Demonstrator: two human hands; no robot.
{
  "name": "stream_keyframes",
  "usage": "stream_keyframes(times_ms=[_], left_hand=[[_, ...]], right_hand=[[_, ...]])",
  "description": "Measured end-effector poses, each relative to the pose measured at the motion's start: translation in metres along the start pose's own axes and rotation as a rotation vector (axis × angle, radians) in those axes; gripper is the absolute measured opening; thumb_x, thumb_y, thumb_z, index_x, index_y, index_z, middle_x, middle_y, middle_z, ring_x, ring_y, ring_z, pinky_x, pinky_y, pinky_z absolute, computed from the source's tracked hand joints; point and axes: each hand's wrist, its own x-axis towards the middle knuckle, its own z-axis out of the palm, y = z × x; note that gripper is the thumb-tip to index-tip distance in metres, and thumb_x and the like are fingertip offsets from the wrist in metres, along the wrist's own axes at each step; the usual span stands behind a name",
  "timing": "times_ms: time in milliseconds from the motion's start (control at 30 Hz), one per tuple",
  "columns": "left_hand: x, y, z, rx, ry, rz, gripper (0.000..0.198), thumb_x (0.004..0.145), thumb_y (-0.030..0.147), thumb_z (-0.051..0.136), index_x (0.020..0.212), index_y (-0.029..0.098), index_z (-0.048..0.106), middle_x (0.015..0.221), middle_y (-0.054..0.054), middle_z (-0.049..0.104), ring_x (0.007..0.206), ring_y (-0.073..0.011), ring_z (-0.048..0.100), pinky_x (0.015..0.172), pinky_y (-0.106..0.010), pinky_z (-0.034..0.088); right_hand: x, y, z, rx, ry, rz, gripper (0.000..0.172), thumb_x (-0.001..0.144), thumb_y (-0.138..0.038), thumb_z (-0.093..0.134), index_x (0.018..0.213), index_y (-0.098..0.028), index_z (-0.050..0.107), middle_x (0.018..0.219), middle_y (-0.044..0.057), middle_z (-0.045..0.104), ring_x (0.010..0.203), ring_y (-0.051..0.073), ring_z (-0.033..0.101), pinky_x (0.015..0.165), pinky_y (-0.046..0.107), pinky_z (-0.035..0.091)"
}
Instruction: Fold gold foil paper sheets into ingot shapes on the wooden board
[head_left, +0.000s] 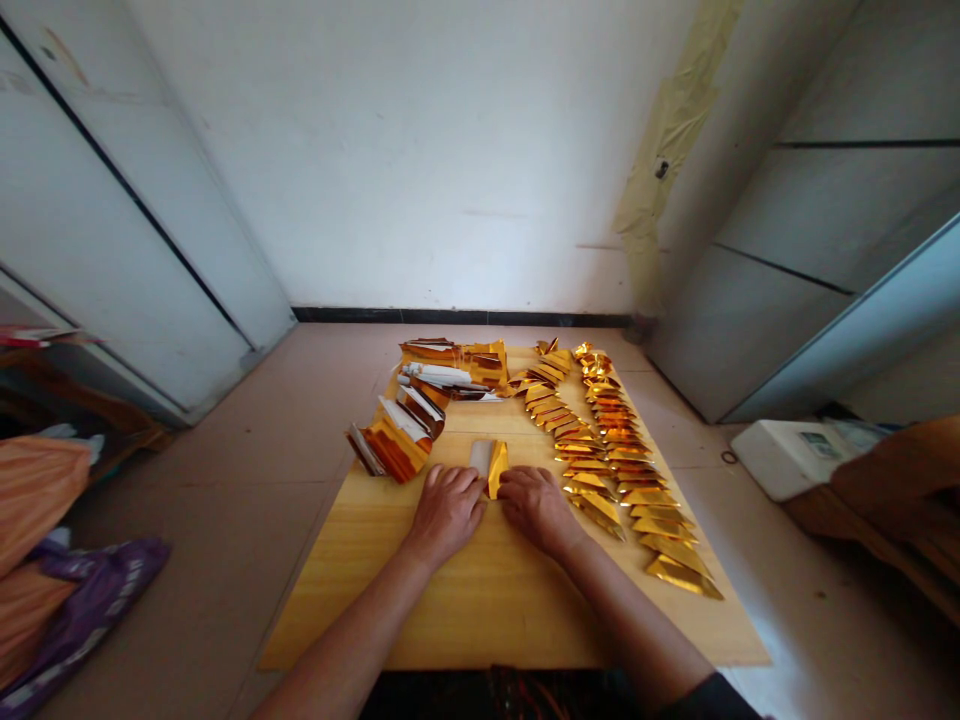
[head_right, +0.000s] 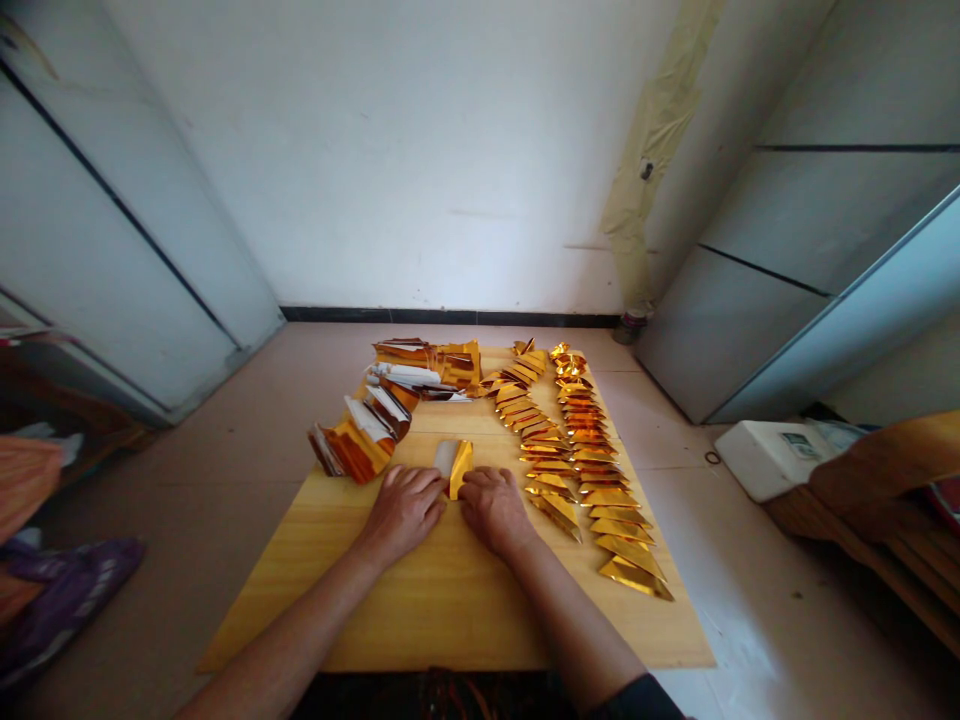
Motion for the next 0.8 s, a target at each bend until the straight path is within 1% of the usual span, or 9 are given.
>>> stream_keyframes(times_ms=[133,200,300,400,500,633,800], left_hand=[[-0.006,-0.005,-0.006,0.002,-0.017,0.049,0.029,0.082,0.020,0.056,0.109,0.030,0.060,0.115,-0.003,0.062,0.111,-0.0223,0.053,0.106,-0.053,0.021],[-0.009,-0.008,-0.008,0.003,-0.028,0.063,0.031,0.081,0.020,0.057,0.109,0.032,0.059,0.121,-0.002,0.060,0.115,-0.0228,0.051,0.107,-0.056,0.019],[-0.011,-0.012,-0.009,0.003,-0.057,0.067,0.029,0.081,0.020,0.057,0.106,0.032,0.061,0.124,-0.002,0.059,0.117,-0.0229,0.049,0.108,-0.056,0.019],[-0.011,-0.014,-0.011,-0.016,-0.089,0.083,0.024,0.081,0.020,0.057,0.101,0.031,0.063,0.124,-0.002,0.060,0.117,-0.0223,0.050,0.108,-0.055,0.019],[-0.009,-0.015,-0.012,-0.063,-0.086,0.095,0.019,0.079,0.021,0.058,0.095,0.030,0.065,0.120,-0.001,0.062,0.115,-0.0213,0.051,0.107,-0.051,0.022],[-0.007,-0.015,-0.009,-0.133,-0.084,0.081,0.013,0.078,0.025,0.060,0.089,0.028,0.067,0.112,-0.001,0.065,0.107,-0.0192,0.056,0.104,-0.044,0.028],[-0.008,-0.016,-0.005,-0.154,-0.072,0.044,0.013,0.078,0.025,0.061,0.090,0.027,0.066,0.113,-0.001,0.066,0.105,-0.0189,0.057,0.102,-0.043,0.028]], right_hand=[[-0.002,-0.001,-0.002,0.000,-0.020,-0.029,0.019,0.090,-0.022,0.050,0.100,-0.028,0.066,0.108,0.001,0.064,0.106,0.017,0.050,0.092,0.031,0.032],[-0.002,-0.001,-0.003,-0.019,-0.039,-0.051,0.021,0.091,-0.022,0.049,0.103,-0.028,0.065,0.107,0.002,0.064,0.105,0.017,0.049,0.091,0.030,0.032],[-0.001,0.001,-0.006,-0.038,-0.054,-0.095,0.021,0.091,-0.024,0.049,0.105,-0.028,0.064,0.104,0.002,0.064,0.102,0.017,0.049,0.090,0.029,0.032],[-0.001,0.002,-0.010,-0.050,-0.070,-0.144,0.019,0.093,-0.026,0.048,0.097,-0.027,0.066,0.099,0.002,0.065,0.098,0.016,0.050,0.087,0.028,0.033],[0.000,0.003,-0.010,-0.034,-0.086,-0.170,0.017,0.091,-0.028,0.051,0.092,-0.027,0.068,0.097,0.001,0.065,0.096,0.016,0.050,0.085,0.026,0.032],[0.003,0.006,-0.002,0.021,-0.069,-0.169,0.014,0.088,-0.031,0.057,0.095,-0.028,0.068,0.102,0.001,0.064,0.099,0.017,0.050,0.085,0.028,0.031],[0.005,0.012,0.009,0.030,-0.048,-0.170,0.018,0.090,-0.037,0.054,0.095,-0.028,0.069,0.104,0.001,0.065,0.101,0.018,0.050,0.091,0.032,0.027]])
